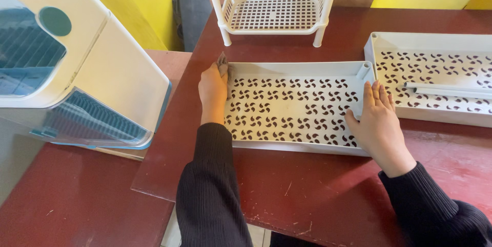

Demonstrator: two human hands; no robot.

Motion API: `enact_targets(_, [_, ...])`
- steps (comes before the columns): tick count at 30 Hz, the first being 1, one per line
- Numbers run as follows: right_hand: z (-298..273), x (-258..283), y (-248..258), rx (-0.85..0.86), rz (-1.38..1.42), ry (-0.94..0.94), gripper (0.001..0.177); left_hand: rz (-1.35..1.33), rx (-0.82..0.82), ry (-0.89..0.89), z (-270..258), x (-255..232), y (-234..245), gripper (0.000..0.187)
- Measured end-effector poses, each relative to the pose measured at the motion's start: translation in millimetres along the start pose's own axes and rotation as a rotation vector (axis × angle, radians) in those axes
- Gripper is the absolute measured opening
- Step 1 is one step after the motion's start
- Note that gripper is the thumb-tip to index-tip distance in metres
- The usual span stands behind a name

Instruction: The person wipes a white perforated tray with a gray cloth, then inserts white plastic poles into the tray's corner holes to begin assembling a shelving unit. The tray and poles are handled directly by hand.

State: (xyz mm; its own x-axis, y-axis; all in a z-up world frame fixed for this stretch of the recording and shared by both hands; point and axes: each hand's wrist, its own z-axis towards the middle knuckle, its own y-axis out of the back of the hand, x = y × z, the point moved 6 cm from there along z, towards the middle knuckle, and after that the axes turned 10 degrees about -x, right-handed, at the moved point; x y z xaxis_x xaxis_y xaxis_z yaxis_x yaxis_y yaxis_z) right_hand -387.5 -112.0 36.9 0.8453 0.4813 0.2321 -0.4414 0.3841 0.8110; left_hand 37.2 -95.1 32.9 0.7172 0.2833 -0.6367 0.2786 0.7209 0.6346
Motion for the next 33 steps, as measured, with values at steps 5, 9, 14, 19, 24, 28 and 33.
enact_targets(5, [-0.4,-0.6,-0.8,-0.008,0.002,-0.007,0.079,-0.285,-0.195,0.047,-1.3,-8.8,25.8,0.032])
enact_targets(9, [-0.9,-0.5,-0.4,-0.018,0.019,-0.010,0.078,0.028,-0.381,-0.630,-24.9,-70.4,35.2,0.032])
enact_targets(14, [-0.5,-2.0,-1.3,-0.024,0.021,0.008,0.077,-0.347,0.307,-0.272,-57.0,-107.8,-12.3,0.050])
enact_targets(19, [0.7,5.4,6.2,-0.033,0.022,0.023,0.075,-0.338,0.537,-0.282,-95.3,-126.5,-21.8,0.058])
enact_targets(24, [5.1,26.3,29.0,-0.092,-0.029,0.061,0.070,-0.212,0.533,-0.243,-99.3,-107.9,-23.6,0.083])
enact_targets(28, [5.7,65.5,42.9,-0.097,0.090,0.367,0.061,-0.312,0.545,-0.309,-105.6,-100.9,-31.2,0.063])
enact_targets(33, [9.8,77.1,42.6,0.090,0.269,0.317,0.051,-0.509,0.546,-0.185,-112.9,-97.4,-36.3,0.051])
